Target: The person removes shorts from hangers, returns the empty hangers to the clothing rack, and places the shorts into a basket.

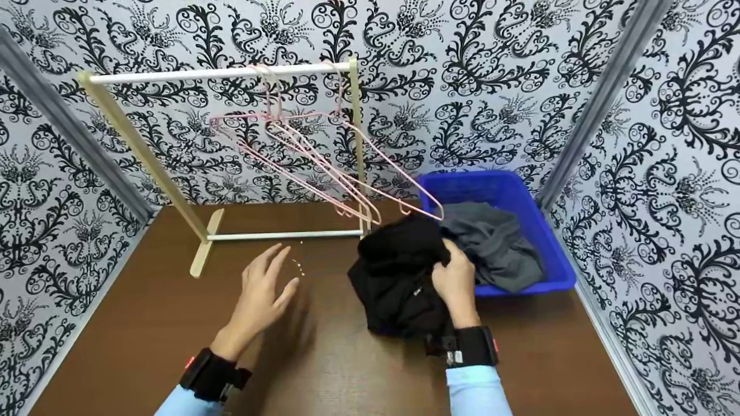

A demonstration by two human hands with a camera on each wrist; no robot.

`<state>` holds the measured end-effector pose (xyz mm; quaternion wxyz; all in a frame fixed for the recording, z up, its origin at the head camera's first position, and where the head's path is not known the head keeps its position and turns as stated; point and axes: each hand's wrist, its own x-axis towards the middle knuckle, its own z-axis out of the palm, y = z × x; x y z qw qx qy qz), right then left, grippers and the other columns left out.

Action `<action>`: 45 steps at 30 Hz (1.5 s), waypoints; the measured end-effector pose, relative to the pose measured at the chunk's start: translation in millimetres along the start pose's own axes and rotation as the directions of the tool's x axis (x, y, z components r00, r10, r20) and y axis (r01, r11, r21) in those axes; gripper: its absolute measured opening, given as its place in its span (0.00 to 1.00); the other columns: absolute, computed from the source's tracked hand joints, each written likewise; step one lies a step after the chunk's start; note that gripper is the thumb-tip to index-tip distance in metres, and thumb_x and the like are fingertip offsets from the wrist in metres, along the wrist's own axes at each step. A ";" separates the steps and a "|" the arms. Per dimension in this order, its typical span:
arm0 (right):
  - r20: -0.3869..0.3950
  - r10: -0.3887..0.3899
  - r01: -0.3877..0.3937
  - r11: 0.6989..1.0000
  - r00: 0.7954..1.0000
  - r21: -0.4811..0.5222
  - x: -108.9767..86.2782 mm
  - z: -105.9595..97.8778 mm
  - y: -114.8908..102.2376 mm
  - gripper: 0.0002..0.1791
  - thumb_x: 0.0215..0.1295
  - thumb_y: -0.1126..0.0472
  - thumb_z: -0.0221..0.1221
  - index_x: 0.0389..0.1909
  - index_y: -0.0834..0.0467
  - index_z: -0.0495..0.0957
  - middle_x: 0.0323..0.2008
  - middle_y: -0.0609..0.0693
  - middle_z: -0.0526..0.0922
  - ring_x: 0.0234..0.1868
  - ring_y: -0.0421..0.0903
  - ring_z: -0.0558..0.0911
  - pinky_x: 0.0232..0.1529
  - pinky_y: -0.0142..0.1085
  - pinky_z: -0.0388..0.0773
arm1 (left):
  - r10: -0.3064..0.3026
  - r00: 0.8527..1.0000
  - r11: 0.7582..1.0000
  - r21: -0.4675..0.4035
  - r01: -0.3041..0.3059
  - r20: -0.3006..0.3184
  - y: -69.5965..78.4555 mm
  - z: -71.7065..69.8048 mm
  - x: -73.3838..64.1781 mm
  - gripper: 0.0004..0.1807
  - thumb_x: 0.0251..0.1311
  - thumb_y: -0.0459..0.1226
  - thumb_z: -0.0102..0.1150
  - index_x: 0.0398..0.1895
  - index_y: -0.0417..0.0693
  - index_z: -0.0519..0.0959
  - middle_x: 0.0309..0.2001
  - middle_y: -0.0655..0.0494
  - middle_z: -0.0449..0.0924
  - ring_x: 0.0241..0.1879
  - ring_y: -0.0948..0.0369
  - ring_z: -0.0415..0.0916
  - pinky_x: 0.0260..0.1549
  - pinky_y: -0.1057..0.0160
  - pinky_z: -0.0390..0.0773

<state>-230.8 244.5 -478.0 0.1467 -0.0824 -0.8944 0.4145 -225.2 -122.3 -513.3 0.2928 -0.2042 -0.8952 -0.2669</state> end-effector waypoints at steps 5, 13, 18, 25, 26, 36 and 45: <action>0.027 0.062 -0.063 0.996 0.998 0.067 1.1 -16.0 1.4 0.31 0.60 0.74 0.51 0.68 0.65 0.73 0.66 0.72 0.73 0.69 0.70 0.71 0.70 0.60 0.64 | 0.002 1.000 1.000 0.000 -0.002 0.006 2.5 -1.1 2.0 0.34 0.63 0.41 0.66 0.70 0.37 0.72 0.69 0.36 0.68 0.67 0.40 0.67 0.65 0.34 0.60; 0.048 0.147 -0.153 0.972 0.988 0.175 2.9 -35.9 3.0 0.34 0.62 0.74 0.50 0.72 0.63 0.70 0.71 0.68 0.69 0.73 0.63 0.66 0.74 0.54 0.60 | 0.028 1.000 1.000 0.015 -0.027 -0.004 4.7 -2.7 4.2 0.33 0.63 0.40 0.66 0.70 0.38 0.71 0.69 0.36 0.68 0.66 0.40 0.68 0.64 0.32 0.61; 0.024 0.166 -0.167 0.972 0.986 0.167 5.6 -47.4 3.9 0.34 0.62 0.73 0.50 0.73 0.63 0.70 0.72 0.68 0.69 0.73 0.63 0.66 0.74 0.55 0.59 | 0.032 0.999 0.999 0.016 -0.032 -0.016 4.0 -3.7 5.7 0.33 0.63 0.39 0.66 0.70 0.38 0.72 0.68 0.36 0.69 0.66 0.41 0.68 0.63 0.33 0.62; -0.033 0.174 -0.167 0.974 0.984 0.152 11.1 -64.1 1.7 0.36 0.60 0.74 0.50 0.74 0.63 0.69 0.71 0.68 0.70 0.72 0.64 0.67 0.73 0.58 0.61 | 0.030 0.999 1.000 0.008 -0.030 -0.031 2.0 -5.2 7.0 0.33 0.61 0.38 0.67 0.70 0.37 0.72 0.68 0.35 0.69 0.66 0.41 0.69 0.62 0.32 0.62; -0.043 0.173 -0.164 0.974 0.984 0.155 12.2 -67.0 1.4 0.36 0.60 0.75 0.50 0.73 0.63 0.69 0.70 0.68 0.70 0.71 0.64 0.68 0.73 0.58 0.61 | 0.027 0.999 1.000 0.007 -0.027 -0.031 2.1 -5.6 7.1 0.33 0.61 0.38 0.67 0.70 0.37 0.72 0.68 0.35 0.69 0.66 0.41 0.69 0.63 0.32 0.62; -0.089 0.197 -0.181 0.969 0.976 0.168 24.0 -92.7 5.2 0.37 0.59 0.76 0.50 0.74 0.62 0.68 0.70 0.65 0.72 0.71 0.61 0.70 0.74 0.53 0.62 | 0.027 0.999 1.000 0.003 -0.027 -0.039 3.0 -5.5 7.1 0.34 0.62 0.40 0.66 0.70 0.37 0.72 0.68 0.35 0.69 0.66 0.40 0.68 0.64 0.33 0.62; -0.163 0.301 -0.274 0.947 0.939 0.168 43.4 -110.8 13.0 0.37 0.61 0.74 0.50 0.75 0.57 0.68 0.73 0.61 0.70 0.71 0.58 0.69 0.73 0.48 0.64 | 0.002 1.000 1.000 0.002 -0.002 -0.019 2.5 -8.3 6.7 0.33 0.63 0.39 0.66 0.70 0.38 0.72 0.68 0.35 0.69 0.67 0.40 0.67 0.63 0.34 0.61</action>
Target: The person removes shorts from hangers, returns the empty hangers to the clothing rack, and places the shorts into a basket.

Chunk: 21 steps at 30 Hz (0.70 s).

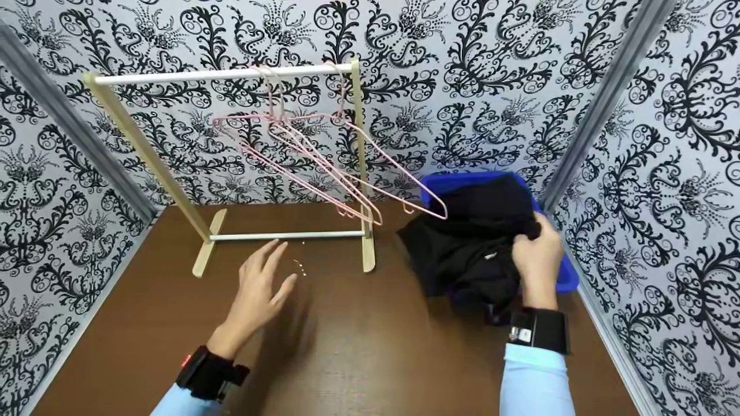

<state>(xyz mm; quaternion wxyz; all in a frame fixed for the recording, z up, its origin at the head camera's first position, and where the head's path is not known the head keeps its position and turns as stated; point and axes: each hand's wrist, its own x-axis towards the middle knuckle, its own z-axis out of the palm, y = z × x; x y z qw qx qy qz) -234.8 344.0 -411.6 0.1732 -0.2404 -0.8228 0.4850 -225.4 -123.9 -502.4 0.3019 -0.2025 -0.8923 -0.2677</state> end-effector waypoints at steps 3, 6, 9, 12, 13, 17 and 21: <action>-0.034 0.028 -0.028 1.000 0.999 0.001 7.4 -4.9 -0.2 0.37 0.62 0.73 0.50 0.75 0.56 0.67 0.74 0.60 0.68 0.72 0.58 0.68 0.74 0.46 0.63 | -0.004 1.000 1.000 0.005 0.004 0.001 -0.4 -0.2 0.7 0.33 0.63 0.39 0.66 0.70 0.37 0.72 0.68 0.35 0.68 0.67 0.41 0.67 0.64 0.34 0.61; -0.077 0.036 -0.036 0.999 0.996 0.010 13.9 -7.6 0.7 0.37 0.62 0.74 0.49 0.75 0.57 0.68 0.74 0.61 0.68 0.73 0.58 0.68 0.75 0.44 0.61 | -0.006 1.000 1.000 0.002 0.006 0.004 -0.2 -0.8 1.3 0.33 0.63 0.39 0.66 0.70 0.38 0.71 0.68 0.35 0.68 0.67 0.41 0.67 0.64 0.34 0.61; -0.109 0.071 -0.068 0.997 0.992 0.033 18.7 -10.2 1.5 0.37 0.62 0.74 0.49 0.74 0.56 0.69 0.74 0.58 0.69 0.74 0.54 0.67 0.75 0.40 0.60 | -0.007 1.000 1.000 -0.001 0.007 0.010 0.5 -1.0 2.2 0.34 0.63 0.39 0.66 0.71 0.38 0.71 0.69 0.36 0.68 0.67 0.41 0.67 0.65 0.34 0.60; -0.127 0.130 -0.120 0.989 0.983 0.082 23.1 -14.9 -0.2 0.37 0.62 0.74 0.49 0.74 0.51 0.71 0.75 0.53 0.68 0.74 0.48 0.66 0.75 0.35 0.60 | -0.005 1.000 1.000 0.002 0.005 0.013 0.8 -0.6 3.2 0.34 0.63 0.40 0.66 0.72 0.39 0.71 0.69 0.36 0.68 0.67 0.41 0.67 0.65 0.35 0.60; -0.139 0.140 -0.128 0.987 0.980 0.095 24.2 -16.6 -1.0 0.38 0.62 0.74 0.49 0.74 0.49 0.71 0.75 0.51 0.69 0.74 0.46 0.66 0.74 0.34 0.60 | -0.005 1.000 1.000 0.003 0.005 0.013 0.9 -0.5 3.5 0.34 0.63 0.40 0.66 0.72 0.39 0.71 0.69 0.36 0.68 0.67 0.41 0.67 0.65 0.35 0.60; -0.231 0.129 -0.096 0.984 0.964 0.149 28.7 -23.7 -5.9 0.37 0.60 0.75 0.49 0.71 0.51 0.75 0.72 0.50 0.74 0.70 0.44 0.70 0.72 0.31 0.62 | 0.000 1.000 1.000 0.007 0.000 0.008 0.6 0.2 4.3 0.35 0.62 0.41 0.66 0.72 0.38 0.71 0.69 0.36 0.68 0.66 0.40 0.68 0.65 0.35 0.61; -0.342 0.083 -0.032 0.988 0.936 0.152 31.4 -30.2 -12.1 0.35 0.59 0.75 0.48 0.68 0.53 0.78 0.68 0.50 0.78 0.67 0.44 0.73 0.70 0.30 0.63 | 0.005 1.000 1.000 0.010 -0.005 0.009 0.0 1.1 4.8 0.35 0.62 0.41 0.67 0.72 0.38 0.71 0.69 0.36 0.68 0.66 0.41 0.67 0.64 0.35 0.61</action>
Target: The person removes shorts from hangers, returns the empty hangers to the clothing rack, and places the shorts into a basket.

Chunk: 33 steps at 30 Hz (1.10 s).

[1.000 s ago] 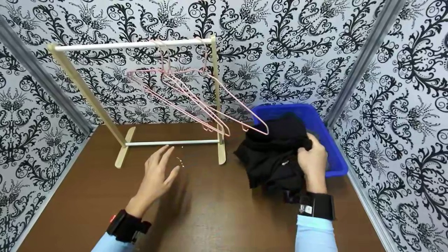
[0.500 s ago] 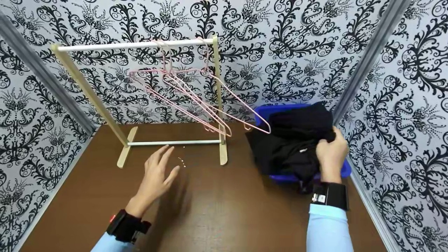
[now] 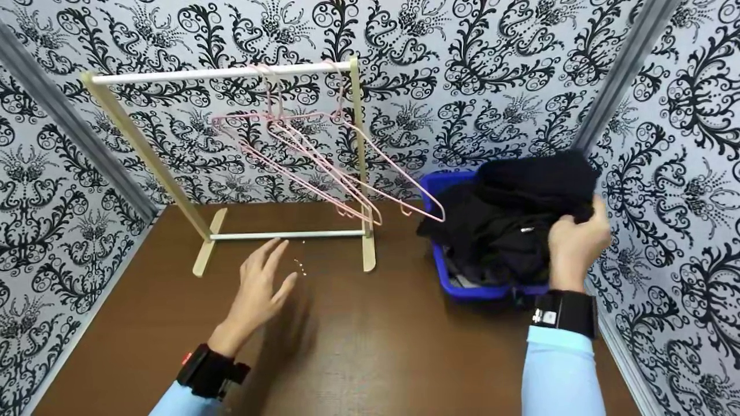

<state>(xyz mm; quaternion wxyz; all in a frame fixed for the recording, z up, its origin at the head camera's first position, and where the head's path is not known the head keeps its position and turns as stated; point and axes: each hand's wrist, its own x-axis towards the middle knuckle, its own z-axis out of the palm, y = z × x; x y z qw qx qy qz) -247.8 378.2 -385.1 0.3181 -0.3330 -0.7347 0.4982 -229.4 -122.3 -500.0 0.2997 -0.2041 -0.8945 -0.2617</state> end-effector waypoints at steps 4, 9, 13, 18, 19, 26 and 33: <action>-0.048 -0.045 0.045 0.999 0.998 -0.001 0.2 -1.1 -6.2 0.34 0.61 0.74 0.48 0.68 0.51 0.77 0.68 0.50 0.78 0.68 0.44 0.74 0.71 0.31 0.63 | 0.007 1.000 1.000 0.010 -0.007 -0.006 0.4 0.7 0.0 0.34 0.63 0.41 0.66 0.71 0.39 0.71 0.69 0.36 0.68 0.67 0.41 0.67 0.64 0.34 0.61; -0.022 -0.179 0.177 0.982 0.984 -0.070 -7.0 7.8 -1.4 0.35 0.62 0.75 0.49 0.71 0.54 0.74 0.70 0.55 0.76 0.71 0.52 0.73 0.74 0.37 0.62 | 0.024 1.000 1.000 0.020 -0.024 -0.010 3.0 3.1 -0.5 0.34 0.63 0.40 0.66 0.71 0.39 0.71 0.69 0.36 0.68 0.67 0.40 0.67 0.63 0.33 0.62; 0.001 -0.363 0.361 0.926 0.932 -0.109 -15.2 22.3 11.9 0.36 0.59 0.78 0.52 0.70 0.57 0.73 0.66 0.63 0.77 0.68 0.63 0.73 0.74 0.49 0.62 | 0.028 1.000 0.999 0.019 -0.029 0.003 5.7 5.6 -0.8 0.33 0.64 0.41 0.65 0.71 0.38 0.71 0.68 0.35 0.69 0.66 0.41 0.68 0.64 0.33 0.62; 0.079 -0.460 0.466 0.867 0.885 -0.175 -26.4 38.5 26.8 0.43 0.58 0.80 0.55 0.77 0.54 0.65 0.64 0.72 0.73 0.63 0.72 0.73 0.67 0.65 0.66 | 0.038 0.999 0.999 0.021 -0.038 0.001 6.0 8.4 -2.9 0.34 0.62 0.40 0.66 0.70 0.38 0.72 0.68 0.35 0.69 0.65 0.41 0.69 0.64 0.33 0.62; 0.100 -0.472 0.482 0.856 0.876 -0.188 -29.0 40.8 29.0 0.45 0.58 0.80 0.55 0.78 0.53 0.64 0.64 0.73 0.72 0.62 0.74 0.73 0.65 0.67 0.67 | 0.039 0.999 0.999 0.023 -0.039 0.000 5.9 8.7 -3.2 0.34 0.62 0.40 0.66 0.70 0.38 0.72 0.68 0.36 0.69 0.65 0.41 0.69 0.64 0.33 0.62; 0.195 -0.627 0.656 0.723 0.755 -0.215 -43.5 57.1 43.5 0.47 0.52 0.83 0.53 0.77 0.55 0.65 0.64 0.73 0.71 0.55 0.78 0.74 0.53 0.71 0.72 | 0.038 0.999 0.999 0.028 -0.038 0.001 5.6 8.6 -3.2 0.33 0.64 0.42 0.65 0.70 0.38 0.72 0.68 0.37 0.69 0.65 0.41 0.69 0.64 0.33 0.62; 0.297 -0.673 0.735 0.612 0.678 -0.292 -52.0 64.2 54.2 0.46 0.52 0.81 0.52 0.75 0.53 0.68 0.69 0.69 0.69 0.43 0.80 0.73 0.37 0.76 0.71 | 0.039 0.999 0.999 0.035 -0.039 0.024 7.1 8.8 -4.0 0.34 0.64 0.42 0.65 0.71 0.39 0.71 0.69 0.36 0.69 0.65 0.41 0.68 0.64 0.32 0.62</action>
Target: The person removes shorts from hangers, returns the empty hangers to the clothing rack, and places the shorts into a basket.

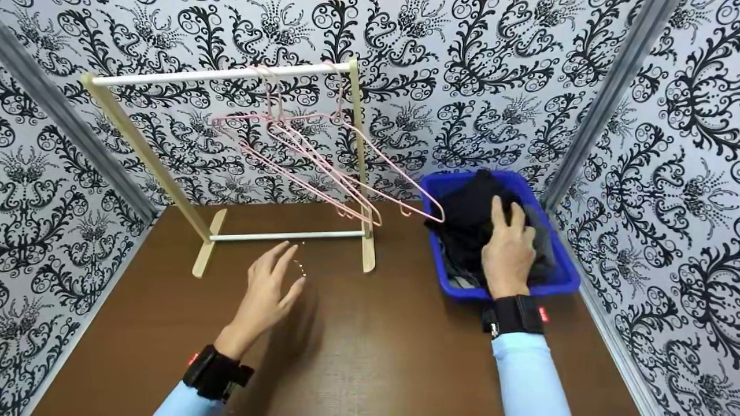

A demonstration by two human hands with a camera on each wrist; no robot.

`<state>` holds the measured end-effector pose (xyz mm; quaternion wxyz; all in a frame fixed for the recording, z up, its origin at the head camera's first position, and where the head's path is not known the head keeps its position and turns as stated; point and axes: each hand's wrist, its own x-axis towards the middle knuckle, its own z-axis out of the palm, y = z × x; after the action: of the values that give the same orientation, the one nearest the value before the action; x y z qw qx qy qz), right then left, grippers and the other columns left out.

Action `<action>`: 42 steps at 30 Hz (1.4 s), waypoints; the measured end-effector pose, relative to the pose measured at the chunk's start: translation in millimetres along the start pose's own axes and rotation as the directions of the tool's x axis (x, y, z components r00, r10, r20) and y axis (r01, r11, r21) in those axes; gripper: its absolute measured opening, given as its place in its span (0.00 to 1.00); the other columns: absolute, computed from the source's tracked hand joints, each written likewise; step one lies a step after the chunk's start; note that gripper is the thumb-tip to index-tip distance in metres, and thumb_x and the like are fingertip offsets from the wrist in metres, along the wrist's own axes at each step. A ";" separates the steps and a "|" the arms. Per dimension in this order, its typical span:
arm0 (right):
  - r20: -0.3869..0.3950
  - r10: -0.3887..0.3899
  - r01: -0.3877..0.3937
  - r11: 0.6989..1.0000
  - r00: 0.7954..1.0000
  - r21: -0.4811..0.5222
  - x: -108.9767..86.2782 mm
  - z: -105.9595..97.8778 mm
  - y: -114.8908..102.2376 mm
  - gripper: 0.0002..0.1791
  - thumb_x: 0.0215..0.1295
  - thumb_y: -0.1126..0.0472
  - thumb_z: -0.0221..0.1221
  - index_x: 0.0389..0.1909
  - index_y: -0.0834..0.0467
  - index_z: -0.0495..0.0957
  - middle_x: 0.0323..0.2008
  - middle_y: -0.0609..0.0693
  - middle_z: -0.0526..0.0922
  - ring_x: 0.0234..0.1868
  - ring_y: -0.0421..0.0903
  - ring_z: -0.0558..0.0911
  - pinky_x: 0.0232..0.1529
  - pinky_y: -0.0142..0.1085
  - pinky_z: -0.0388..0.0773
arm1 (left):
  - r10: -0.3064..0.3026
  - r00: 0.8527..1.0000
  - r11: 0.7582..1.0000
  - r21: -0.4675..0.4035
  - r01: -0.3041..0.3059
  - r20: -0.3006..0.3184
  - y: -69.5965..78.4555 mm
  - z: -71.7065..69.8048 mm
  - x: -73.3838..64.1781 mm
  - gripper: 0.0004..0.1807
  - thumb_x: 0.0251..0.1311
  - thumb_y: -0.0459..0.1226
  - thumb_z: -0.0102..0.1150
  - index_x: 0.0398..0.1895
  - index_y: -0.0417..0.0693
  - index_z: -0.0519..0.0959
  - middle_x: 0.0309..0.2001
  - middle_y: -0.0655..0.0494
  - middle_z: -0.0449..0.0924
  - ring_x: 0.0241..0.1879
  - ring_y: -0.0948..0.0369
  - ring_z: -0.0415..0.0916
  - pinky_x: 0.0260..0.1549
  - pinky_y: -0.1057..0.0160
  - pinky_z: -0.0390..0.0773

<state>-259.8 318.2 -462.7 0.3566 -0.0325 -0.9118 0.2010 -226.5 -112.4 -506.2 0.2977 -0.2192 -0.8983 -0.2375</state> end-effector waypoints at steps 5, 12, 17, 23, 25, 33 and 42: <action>0.045 -0.061 0.061 0.998 0.997 -0.009 -6.6 6.4 1.9 0.44 0.52 0.80 0.52 0.74 0.53 0.70 0.69 0.68 0.69 0.42 0.80 0.72 0.28 0.75 0.71 | 0.013 1.000 1.000 0.010 -0.013 0.022 1.0 3.1 0.3 0.34 0.63 0.42 0.65 0.71 0.39 0.71 0.69 0.36 0.69 0.66 0.40 0.68 0.63 0.32 0.61; 0.138 -0.082 0.086 0.996 0.987 -0.023 -15.7 16.1 7.2 0.42 0.53 0.79 0.53 0.73 0.56 0.70 0.68 0.71 0.68 0.44 0.82 0.71 0.28 0.74 0.72 | 0.013 0.998 0.999 0.041 -0.016 0.067 1.1 7.1 2.7 0.34 0.63 0.43 0.66 0.71 0.40 0.71 0.70 0.38 0.68 0.69 0.40 0.66 0.66 0.33 0.59; 0.201 -0.081 0.091 0.995 0.976 -0.041 -22.0 20.6 10.2 0.39 0.54 0.78 0.54 0.71 0.57 0.71 0.69 0.71 0.67 0.43 0.82 0.71 0.26 0.72 0.73 | 0.009 0.994 0.997 0.069 -0.017 0.112 0.1 10.0 4.8 0.34 0.64 0.45 0.64 0.72 0.41 0.71 0.72 0.40 0.66 0.70 0.42 0.64 0.68 0.33 0.56; 0.335 -0.015 0.048 0.995 0.942 -0.089 -26.6 23.1 13.2 0.39 0.56 0.77 0.55 0.72 0.60 0.69 0.70 0.72 0.64 0.45 0.84 0.70 0.32 0.76 0.73 | 0.012 0.990 0.994 0.104 -0.027 0.139 0.4 12.0 6.9 0.35 0.64 0.45 0.65 0.72 0.42 0.70 0.72 0.40 0.66 0.70 0.41 0.65 0.68 0.32 0.56; 0.386 0.018 0.024 0.994 0.922 -0.105 -26.7 23.0 12.4 0.38 0.57 0.76 0.55 0.73 0.60 0.68 0.71 0.73 0.62 0.47 0.85 0.69 0.35 0.78 0.71 | 0.023 0.990 0.993 0.116 -0.039 0.137 1.3 12.8 7.4 0.35 0.64 0.46 0.65 0.72 0.43 0.71 0.71 0.40 0.67 0.70 0.41 0.65 0.68 0.32 0.56; 0.567 0.141 -0.054 0.984 0.812 -0.167 -22.0 23.0 13.0 0.35 0.63 0.73 0.49 0.74 0.62 0.66 0.71 0.75 0.60 0.54 0.87 0.67 0.45 0.80 0.68 | 0.035 0.990 0.989 0.136 -0.054 0.140 4.8 14.6 7.7 0.35 0.62 0.45 0.66 0.71 0.42 0.72 0.70 0.39 0.68 0.69 0.42 0.65 0.66 0.32 0.58; 0.710 0.246 -0.111 0.966 0.660 -0.232 -14.7 21.1 17.0 0.37 0.66 0.69 0.49 0.78 0.62 0.57 0.73 0.77 0.55 0.61 0.88 0.65 0.57 0.84 0.54 | 0.005 0.985 0.989 0.145 -0.030 0.171 0.8 10.8 4.5 0.35 0.65 0.46 0.64 0.72 0.43 0.71 0.72 0.40 0.67 0.71 0.43 0.64 0.68 0.33 0.57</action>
<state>-264.3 323.6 -492.7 -0.0641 -0.0688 -0.9837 0.1534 -234.0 -104.6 -510.8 0.2374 -0.2242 -0.9335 -0.1484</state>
